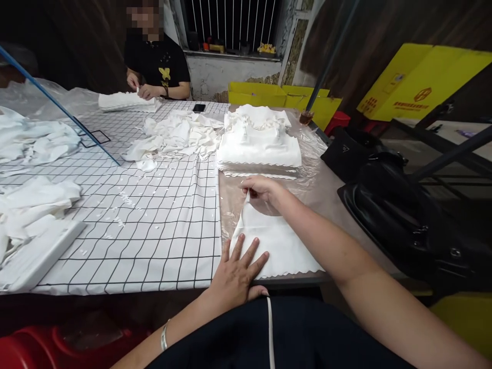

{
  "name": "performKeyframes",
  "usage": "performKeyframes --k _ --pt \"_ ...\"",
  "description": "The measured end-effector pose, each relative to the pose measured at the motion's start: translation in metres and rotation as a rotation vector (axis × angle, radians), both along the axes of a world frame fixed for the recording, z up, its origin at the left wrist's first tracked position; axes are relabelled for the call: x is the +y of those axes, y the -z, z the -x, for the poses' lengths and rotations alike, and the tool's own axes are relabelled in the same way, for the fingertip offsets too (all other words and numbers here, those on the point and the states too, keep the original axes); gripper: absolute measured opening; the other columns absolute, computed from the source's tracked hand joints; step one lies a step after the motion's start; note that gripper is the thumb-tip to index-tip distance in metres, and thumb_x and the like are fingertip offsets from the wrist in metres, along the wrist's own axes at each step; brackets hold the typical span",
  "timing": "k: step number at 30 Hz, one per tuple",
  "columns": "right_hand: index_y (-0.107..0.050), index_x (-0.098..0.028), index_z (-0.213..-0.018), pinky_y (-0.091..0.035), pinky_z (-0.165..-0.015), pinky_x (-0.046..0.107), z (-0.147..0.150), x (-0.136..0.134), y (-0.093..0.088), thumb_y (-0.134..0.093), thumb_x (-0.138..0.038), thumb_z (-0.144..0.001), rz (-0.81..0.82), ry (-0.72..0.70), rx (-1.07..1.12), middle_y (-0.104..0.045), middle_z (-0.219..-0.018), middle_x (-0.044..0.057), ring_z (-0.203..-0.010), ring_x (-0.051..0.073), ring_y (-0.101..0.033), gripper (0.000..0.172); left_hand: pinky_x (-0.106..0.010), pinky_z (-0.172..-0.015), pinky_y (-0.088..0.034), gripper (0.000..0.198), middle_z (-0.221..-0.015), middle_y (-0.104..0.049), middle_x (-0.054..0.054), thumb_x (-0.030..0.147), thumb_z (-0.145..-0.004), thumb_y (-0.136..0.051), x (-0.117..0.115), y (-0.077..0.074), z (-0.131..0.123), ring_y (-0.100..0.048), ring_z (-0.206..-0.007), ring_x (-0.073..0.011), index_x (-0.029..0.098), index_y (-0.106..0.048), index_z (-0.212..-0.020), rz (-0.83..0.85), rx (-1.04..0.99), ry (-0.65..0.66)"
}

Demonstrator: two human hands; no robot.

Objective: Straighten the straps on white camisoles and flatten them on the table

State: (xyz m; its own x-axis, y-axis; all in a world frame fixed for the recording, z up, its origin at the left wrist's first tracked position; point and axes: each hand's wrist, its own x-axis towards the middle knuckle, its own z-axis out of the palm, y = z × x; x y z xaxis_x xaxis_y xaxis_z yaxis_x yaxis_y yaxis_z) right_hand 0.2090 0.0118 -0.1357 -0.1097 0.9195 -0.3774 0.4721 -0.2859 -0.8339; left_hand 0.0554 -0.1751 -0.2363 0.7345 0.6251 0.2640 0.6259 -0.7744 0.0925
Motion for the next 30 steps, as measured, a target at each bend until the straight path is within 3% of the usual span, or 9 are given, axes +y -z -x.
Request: performKeyframes --k 4,8,13,15,18,22,25,28,30 --pt "-0.054 -0.019 -0.068 -0.042 -0.052 0.021 -0.013 0.017 -0.019 -0.068 -0.016 -0.081 0.111 0.199 0.424 -0.053 -0.056 -0.003 -0.051 0.009 -0.046 0.019 -0.053 -0.101 -0.037 0.061 -0.148 -0.047 -0.014 0.061 -0.094 -0.041 0.01 -0.015 0.007 -0.04 -0.134 -0.0396 0.028 -0.046 -0.146 0.108 -0.17 -0.129" --pt "-0.055 -0.02 -0.083 -0.048 -0.063 0.023 -0.015 0.016 -0.033 -0.058 -0.012 -0.086 0.082 0.275 0.572 -0.064 -0.071 -0.001 -0.064 0.011 -0.058 0.009 -0.043 -0.09 -0.043 0.04 -0.128 -0.061 -0.014 0.032 -0.099 -0.039 0.052 -0.045 0.014 -0.054 -0.114 -0.028 0.02 -0.057 -0.132 0.246 -0.325 -0.204" --pt "-0.054 -0.021 -0.097 -0.047 -0.068 0.026 -0.009 0.001 -0.05 -0.059 -0.01 -0.082 -0.086 0.219 0.517 -0.069 -0.09 0.0 -0.073 0.011 -0.061 0.019 -0.044 -0.086 -0.037 0.029 -0.106 -0.067 -0.011 0.035 -0.087 -0.063 0.102 -0.068 0.0 -0.054 -0.103 -0.03 0.018 -0.068 -0.109 0.452 -0.021 -0.029" --pt "-0.056 -0.02 -0.098 -0.047 -0.071 0.025 -0.009 -0.002 -0.053 -0.06 -0.013 -0.081 -0.211 0.201 0.429 -0.069 -0.096 0.001 -0.076 0.011 -0.06 0.019 -0.043 -0.086 -0.034 0.017 -0.093 -0.068 -0.01 0.032 -0.081 -0.068 0.108 -0.07 -0.004 -0.054 -0.096 -0.0283 0.016 -0.069 -0.086 0.467 0.063 -0.004" --pt "-0.061 -0.018 -0.1 -0.047 -0.077 0.026 -0.019 -0.002 -0.052 -0.055 -0.009 -0.079 -0.459 0.186 0.161 -0.069 -0.104 0.003 -0.085 0.013 -0.061 0.023 -0.041 -0.086 -0.03 0.025 -0.083 -0.067 -0.007 0.034 -0.079 -0.068 0.106 -0.074 0.002 -0.053 -0.091 -0.0251 0.016 -0.059 -0.065 0.514 0.041 0.019" --pt "-0.068 -0.02 -0.106 -0.044 -0.089 0.033 -0.044 -0.004 -0.049 -0.053 -0.004 -0.076 -0.699 0.072 -0.465 -0.069 -0.109 0.006 -0.101 0.022 -0.06 0.037 -0.04 -0.088 -0.028 0.035 -0.071 -0.06 -0.002 0.046 -0.081 -0.063 0.098 -0.083 0.023 -0.05 -0.092 -0.0246 0.018 -0.053 -0.063 0.693 -0.033 0.063" --pt "-0.074 -0.021 -0.094 -0.042 -0.086 0.035 -0.062 -0.01 -0.05 -0.056 -0.017 -0.085 -0.65 0.04 -0.821 -0.071 -0.095 0.009 -0.099 0.027 -0.061 0.02 -0.041 -0.088 -0.027 0.039 -0.062 -0.053 -0.001 0.043 -0.083 -0.06 0.092 -0.082 0.032 -0.05 -0.088 -0.0242 0.017 -0.049 -0.056 0.746 -0.009 0.023" --pt "-0.075 -0.019 -0.08 -0.04 -0.078 0.036 -0.069 -0.019 -0.054 -0.056 -0.03 -0.089 -0.618 0.035 -1.006 -0.068 -0.086 0.013 -0.093 0.029 -0.059 0.023 -0.042 -0.088 -0.027 0.04 -0.075 -0.06 -0.004 0.044 -0.084 -0.06 0.089 -0.076 0.032 -0.051 -0.09 -0.0244 0.016 -0.055 -0.056 0.701 -0.047 -0.013" --pt "-0.074 -0.017 -0.076 -0.038 -0.079 0.037 -0.067 -0.028 -0.055 -0.057 -0.028 -0.087 -0.738 0.017 -1.053 -0.065 -0.085 0.013 -0.093 0.029 -0.056 0.023 -0.043 -0.088 -0.029 0.033 -0.095 -0.063 -0.007 0.048 -0.086 -0.058 0.09 -0.073 0.025 -0.053 -0.096 -0.0261 0.017 -0.066 -0.074 0.589 -0.176 -0.12"
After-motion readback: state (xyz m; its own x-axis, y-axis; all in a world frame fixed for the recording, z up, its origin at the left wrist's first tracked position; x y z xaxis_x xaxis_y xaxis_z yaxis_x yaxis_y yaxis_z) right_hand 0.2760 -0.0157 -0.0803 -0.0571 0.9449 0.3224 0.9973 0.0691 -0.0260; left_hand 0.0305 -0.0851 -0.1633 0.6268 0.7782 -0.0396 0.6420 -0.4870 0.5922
